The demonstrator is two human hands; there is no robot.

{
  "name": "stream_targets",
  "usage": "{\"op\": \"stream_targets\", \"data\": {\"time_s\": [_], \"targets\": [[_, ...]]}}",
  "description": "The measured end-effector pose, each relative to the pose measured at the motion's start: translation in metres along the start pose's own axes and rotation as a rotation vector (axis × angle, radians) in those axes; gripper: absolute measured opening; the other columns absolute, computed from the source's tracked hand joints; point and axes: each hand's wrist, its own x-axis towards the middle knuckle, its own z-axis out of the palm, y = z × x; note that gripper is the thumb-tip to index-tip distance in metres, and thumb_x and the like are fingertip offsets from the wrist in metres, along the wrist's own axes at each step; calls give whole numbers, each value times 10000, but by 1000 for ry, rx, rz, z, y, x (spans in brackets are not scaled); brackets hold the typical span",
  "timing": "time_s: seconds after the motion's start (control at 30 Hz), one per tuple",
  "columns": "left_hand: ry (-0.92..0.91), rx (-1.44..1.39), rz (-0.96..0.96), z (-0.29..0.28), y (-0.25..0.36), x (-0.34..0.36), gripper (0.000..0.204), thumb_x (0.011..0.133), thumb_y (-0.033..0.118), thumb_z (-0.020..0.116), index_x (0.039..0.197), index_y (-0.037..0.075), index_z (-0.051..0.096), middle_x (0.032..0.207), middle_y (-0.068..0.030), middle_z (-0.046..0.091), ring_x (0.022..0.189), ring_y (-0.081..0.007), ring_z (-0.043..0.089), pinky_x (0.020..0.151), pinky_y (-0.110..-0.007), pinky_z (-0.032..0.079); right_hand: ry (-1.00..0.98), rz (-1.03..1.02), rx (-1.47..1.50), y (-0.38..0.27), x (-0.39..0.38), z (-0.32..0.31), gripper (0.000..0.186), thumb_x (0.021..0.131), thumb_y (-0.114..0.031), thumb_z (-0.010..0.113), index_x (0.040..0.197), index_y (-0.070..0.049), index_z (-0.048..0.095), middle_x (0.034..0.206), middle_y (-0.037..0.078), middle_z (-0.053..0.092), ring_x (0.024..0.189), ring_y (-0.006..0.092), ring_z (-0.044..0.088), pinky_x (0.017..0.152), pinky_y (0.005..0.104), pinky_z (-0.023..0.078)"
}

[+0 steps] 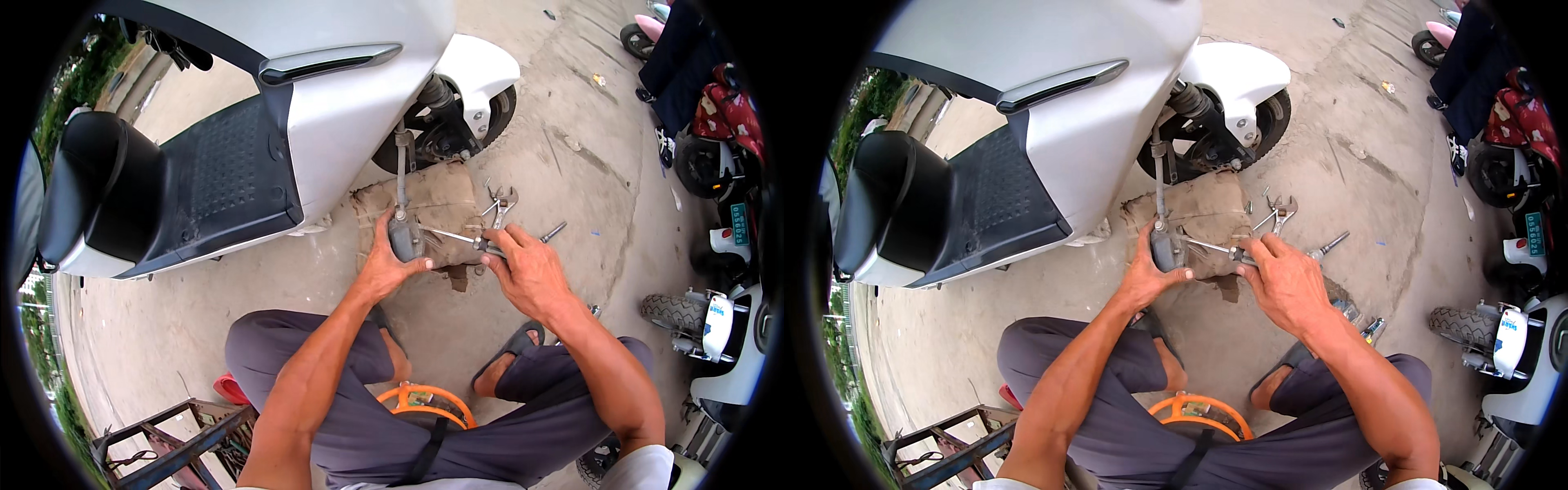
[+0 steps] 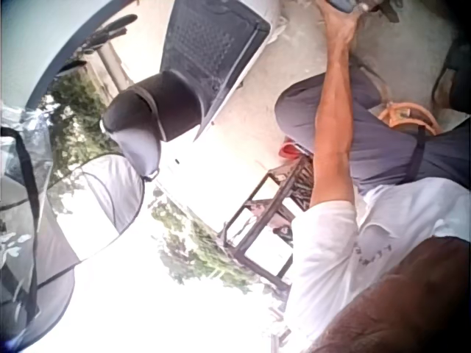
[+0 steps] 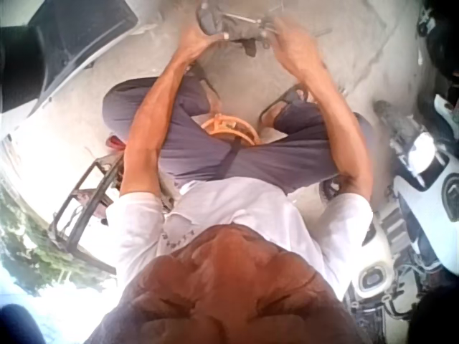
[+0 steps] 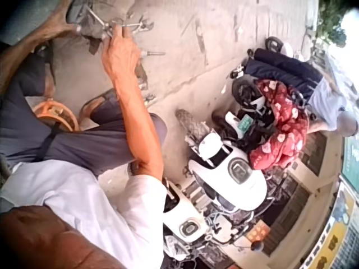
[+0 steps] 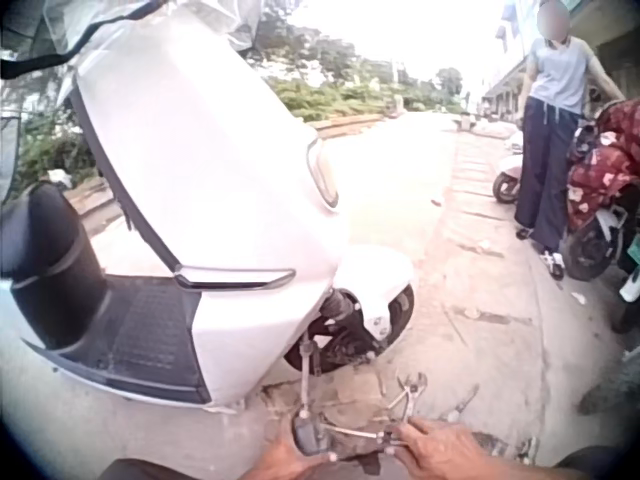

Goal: The person uses a power drill and various hand tools to remove bolts and disassemble the front brake caliper of a white scooter. They work on the front wheel area, loosening fasteners and eventually detaching the brake assembly from the fork.

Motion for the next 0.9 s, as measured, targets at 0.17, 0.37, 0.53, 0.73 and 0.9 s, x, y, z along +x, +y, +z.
{"op": "stream_targets", "data": {"time_s": [0.17, 0.37, 0.53, 0.73, 0.9], "targets": [[-59, -40, -109, -2, 5, 11, 1146, 682, 277, 880, 1560, 87, 168, 1446, -248, 435, 1348, -351, 439, 1137, -420, 356, 1, -79, -38, 17, 12, 12, 316, 893, -148, 685, 1186, -91, 582, 989, 113, 577, 877, 356, 643, 726, 473, 532], [-48, -72, -88, 2, -9, 27, 1141, 672, 274, 885, 1563, 110, 191, 1437, -245, 439, 1346, -337, 437, 1131, -410, 355, -24, -103, 19, 22, 25, 13, 304, 889, -132, 683, 1170, -83, 578, 1002, 126, 569, 871, 359, 646, 727, 473, 534], [-64, -91, -130, -10, -7, 30, 1151, 659, 265, 893, 1563, 108, 198, 1444, -234, 436, 1351, -332, 431, 1131, -405, 355, -58, -92, 3, 18, 35, 26, 300, 894, -136, 677, 1169, -80, 571, 992, 136, 567, 854, 365, 653, 711, 477, 538], [-58, -106, -168, -20, -12, 32, 1145, 653, 256, 898, 1563, 102, 220, 1441, -230, 445, 1351, -335, 430, 1128, -387, 352, -95, -65, -68, 5, 39, 44, 356, 895, -135, 672, 1230, -76, 566, 970, 139, 567, 810, 377, 663, 675, 481, 540], [-85, -128, -164, -22, -6, 33, 1141, 657, 246, 899, 1563, 94, 221, 1435, -236, 453, 1353, -339, 429, 1131, -386, 349, -95, -114, 118, 29, 49, 47, 340, 889, -123, 676, 1211, -65, 585, 956, 130, 588, 799, 377, 647, 675, 473, 528]]}}
